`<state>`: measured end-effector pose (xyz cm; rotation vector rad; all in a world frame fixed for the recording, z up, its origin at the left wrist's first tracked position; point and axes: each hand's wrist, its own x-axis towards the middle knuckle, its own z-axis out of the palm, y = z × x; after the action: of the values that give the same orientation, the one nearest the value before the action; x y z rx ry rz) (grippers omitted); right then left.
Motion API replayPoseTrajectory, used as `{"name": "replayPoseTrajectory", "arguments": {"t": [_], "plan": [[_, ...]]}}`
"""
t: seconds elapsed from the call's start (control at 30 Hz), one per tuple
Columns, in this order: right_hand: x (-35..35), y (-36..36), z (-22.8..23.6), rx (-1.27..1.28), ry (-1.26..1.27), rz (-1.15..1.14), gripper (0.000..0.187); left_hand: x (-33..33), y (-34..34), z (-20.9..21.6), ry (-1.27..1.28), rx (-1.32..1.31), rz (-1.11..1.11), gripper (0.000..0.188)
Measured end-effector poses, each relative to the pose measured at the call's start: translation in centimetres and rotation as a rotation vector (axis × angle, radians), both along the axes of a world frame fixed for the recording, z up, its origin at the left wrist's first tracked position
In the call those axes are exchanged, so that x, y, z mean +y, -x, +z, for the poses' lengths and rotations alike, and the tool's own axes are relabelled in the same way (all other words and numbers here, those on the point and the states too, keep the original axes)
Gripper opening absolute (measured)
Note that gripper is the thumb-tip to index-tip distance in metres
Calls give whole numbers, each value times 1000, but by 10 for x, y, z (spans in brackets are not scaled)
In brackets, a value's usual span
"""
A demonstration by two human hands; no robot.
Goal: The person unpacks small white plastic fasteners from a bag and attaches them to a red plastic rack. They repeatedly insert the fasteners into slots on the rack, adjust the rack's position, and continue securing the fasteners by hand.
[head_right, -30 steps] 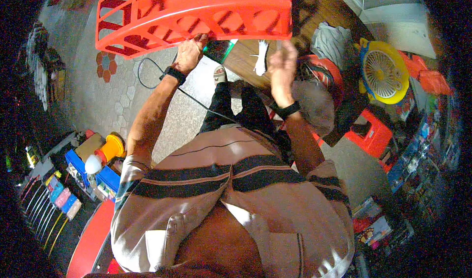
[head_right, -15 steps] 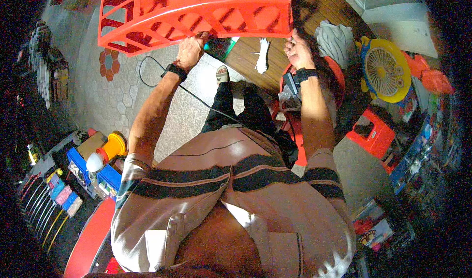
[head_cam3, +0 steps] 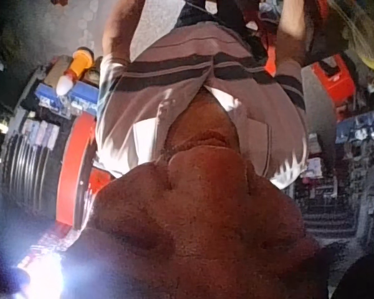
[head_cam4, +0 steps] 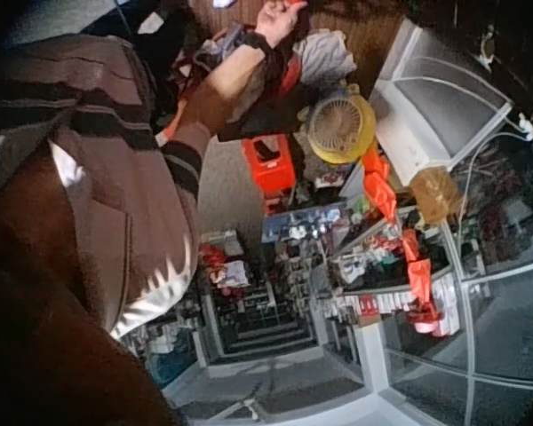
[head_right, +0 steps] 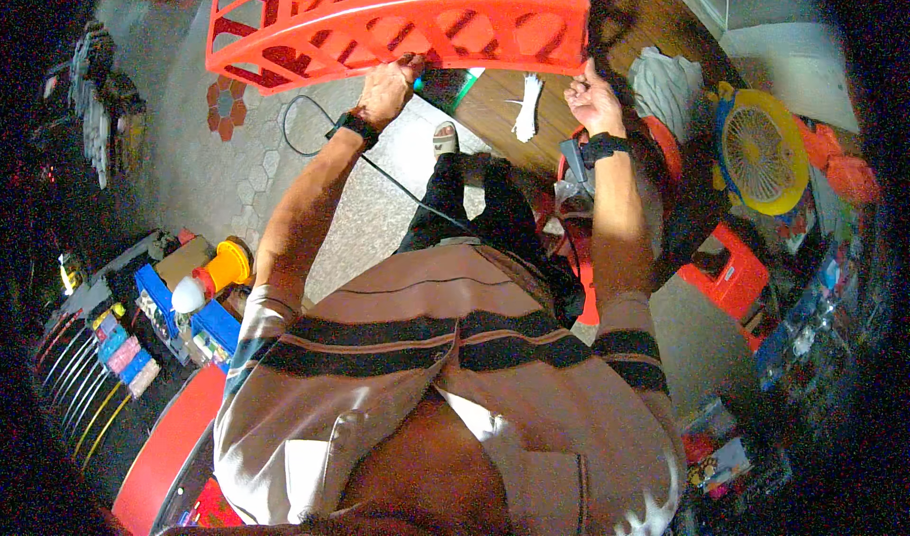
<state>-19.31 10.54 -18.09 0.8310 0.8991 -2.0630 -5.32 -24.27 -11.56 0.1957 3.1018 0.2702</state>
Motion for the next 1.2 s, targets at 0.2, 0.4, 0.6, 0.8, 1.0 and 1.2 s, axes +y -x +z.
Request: {"name": "replayPoseTrajectory", "arguments": {"t": [0.2, 0.4, 0.6, 0.8, 1.0, 1.2], "plan": [[2, 0, -3, 1, 31, 5, 43, 1, 0, -3, -7, 39, 36, 21], [2, 1, -4, 50, 19, 2, 38, 0, 1, -1, -19, -20, 44, 18], [-7, -44, 35, 454, -419, -83, 21, 2, 0, -4, 12, -9, 68, 17], [-29, -103, 74, 705, -448, 58, 20, 3, 1, 0, 97, -62, 40, 17], [-74, -134, 72, 566, -267, 426, 29, 6, 2, 5, 54, -94, 91, 16], [-106, -126, 43, 571, -308, 502, 25, 6, 3, 5, 57, -149, 120, 16]]}}
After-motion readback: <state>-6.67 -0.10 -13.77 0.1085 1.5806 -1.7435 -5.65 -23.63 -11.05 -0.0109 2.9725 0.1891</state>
